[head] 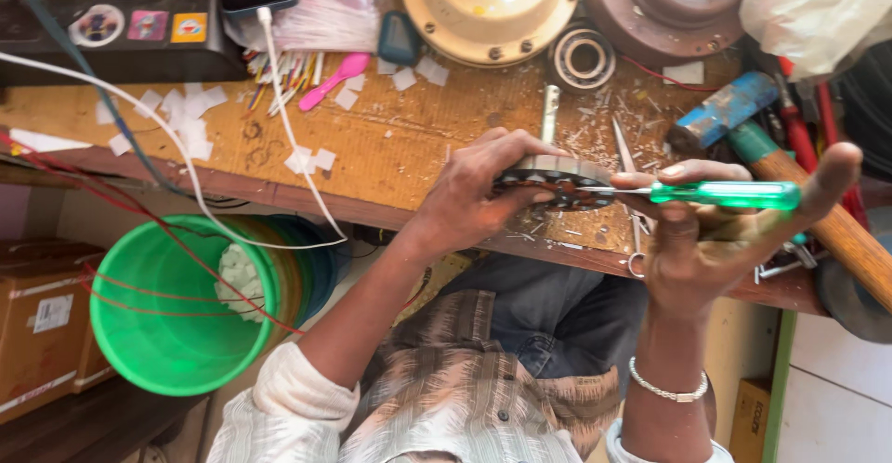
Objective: The person is repairing a circular electrical component, likely a motor stator, by inserting small white insulating pieces into slots using a screwdriver and tweezers. They repeatedly adjust and secure the pieces while handling the component with both hands.
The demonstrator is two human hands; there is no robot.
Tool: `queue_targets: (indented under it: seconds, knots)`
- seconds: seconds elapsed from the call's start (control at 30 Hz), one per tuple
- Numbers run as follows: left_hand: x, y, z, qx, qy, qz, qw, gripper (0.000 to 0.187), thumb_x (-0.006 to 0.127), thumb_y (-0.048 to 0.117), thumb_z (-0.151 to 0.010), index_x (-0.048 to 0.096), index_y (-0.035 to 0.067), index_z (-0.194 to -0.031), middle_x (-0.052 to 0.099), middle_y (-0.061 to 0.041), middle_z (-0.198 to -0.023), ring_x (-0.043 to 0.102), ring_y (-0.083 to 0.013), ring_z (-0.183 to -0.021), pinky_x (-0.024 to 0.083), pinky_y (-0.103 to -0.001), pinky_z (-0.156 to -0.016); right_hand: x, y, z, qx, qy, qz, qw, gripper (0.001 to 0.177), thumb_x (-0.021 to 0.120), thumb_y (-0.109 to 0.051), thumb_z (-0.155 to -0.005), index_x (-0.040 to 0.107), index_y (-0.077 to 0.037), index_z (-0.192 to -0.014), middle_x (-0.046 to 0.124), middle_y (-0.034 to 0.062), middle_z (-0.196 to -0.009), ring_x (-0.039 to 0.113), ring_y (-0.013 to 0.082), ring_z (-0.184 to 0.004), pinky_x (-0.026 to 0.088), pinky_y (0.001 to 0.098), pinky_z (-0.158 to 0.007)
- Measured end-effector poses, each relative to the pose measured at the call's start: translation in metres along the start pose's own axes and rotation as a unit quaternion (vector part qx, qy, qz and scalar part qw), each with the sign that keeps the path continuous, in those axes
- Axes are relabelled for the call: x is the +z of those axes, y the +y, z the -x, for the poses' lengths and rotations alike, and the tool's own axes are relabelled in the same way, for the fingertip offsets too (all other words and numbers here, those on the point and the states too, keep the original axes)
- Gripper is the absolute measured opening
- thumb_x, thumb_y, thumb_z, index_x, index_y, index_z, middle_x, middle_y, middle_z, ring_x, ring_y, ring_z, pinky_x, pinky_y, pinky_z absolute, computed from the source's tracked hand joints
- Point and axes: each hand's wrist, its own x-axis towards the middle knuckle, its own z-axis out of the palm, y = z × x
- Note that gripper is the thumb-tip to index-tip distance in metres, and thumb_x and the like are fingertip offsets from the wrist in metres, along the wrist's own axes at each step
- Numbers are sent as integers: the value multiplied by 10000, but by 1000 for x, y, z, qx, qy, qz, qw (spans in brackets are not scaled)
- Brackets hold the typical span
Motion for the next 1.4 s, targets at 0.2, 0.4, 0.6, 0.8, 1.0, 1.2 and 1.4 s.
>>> queue_targets:
  seconds: [0.2,0.4,0.6,0.8,1.0,1.2,1.4]
  knots:
    - [-3,2,4,-61,-18,5,998,393,813,24,-841,686,86,-1207,692,-66,-1025,694,-217,-967,555,-343,-864,-1,-4,13,-6,-25,49,998,825,707,-107,-1204,45,-346,-1636,659,160,-1086,686,232,-883,601,460,-948]
    - [-3,-1,8,-37,-8,27,999,407,812,12,-840,688,98,-1218,718,-61,-1087,713,-209,-1033,573,-336,-906,25,-27,3,-11,-69,108,992,713,668,-52,-1210,139,-294,-1621,653,210,-1109,764,306,-953,616,439,-914]
    - [-8,-5,10,-44,-21,50,998,407,833,27,-827,695,100,-1203,719,-52,-1077,718,-193,-1014,573,-333,-889,51,-60,-16,-13,-137,173,975,507,612,41,-1099,275,-140,-1432,685,261,-1126,761,334,-990,652,377,-874]
    - [-15,-1,9,-20,-43,43,998,408,850,73,-830,697,114,-1206,732,-43,-1095,700,-200,-1017,560,-334,-878,66,-75,-22,8,-144,154,978,447,610,43,-1069,320,-129,-1361,695,255,-1107,765,332,-1015,662,337,-843]
    - [-8,12,5,-14,-51,-29,998,457,828,70,-792,693,119,-1225,757,-43,-1115,683,-245,-1003,542,-369,-916,78,-87,-4,45,-84,208,973,417,618,31,-1062,309,-107,-1307,687,247,-1126,759,319,-1006,650,332,-834]
    - [3,19,6,-34,-10,-50,998,443,768,-15,-788,702,164,-1188,751,-3,-1131,710,-208,-1062,527,-359,-968,86,-83,11,22,-89,198,976,374,578,1,-1127,293,-156,-1311,655,230,-1144,744,324,-1081,661,402,-962]
    - [9,29,13,-67,49,-26,996,415,746,-26,-769,698,136,-1148,745,-14,-1238,707,-194,-1104,512,-344,-967,96,-77,24,-4,-76,253,964,377,552,5,-1174,262,-187,-1321,622,206,-1149,732,301,-1076,655,418,-1016]
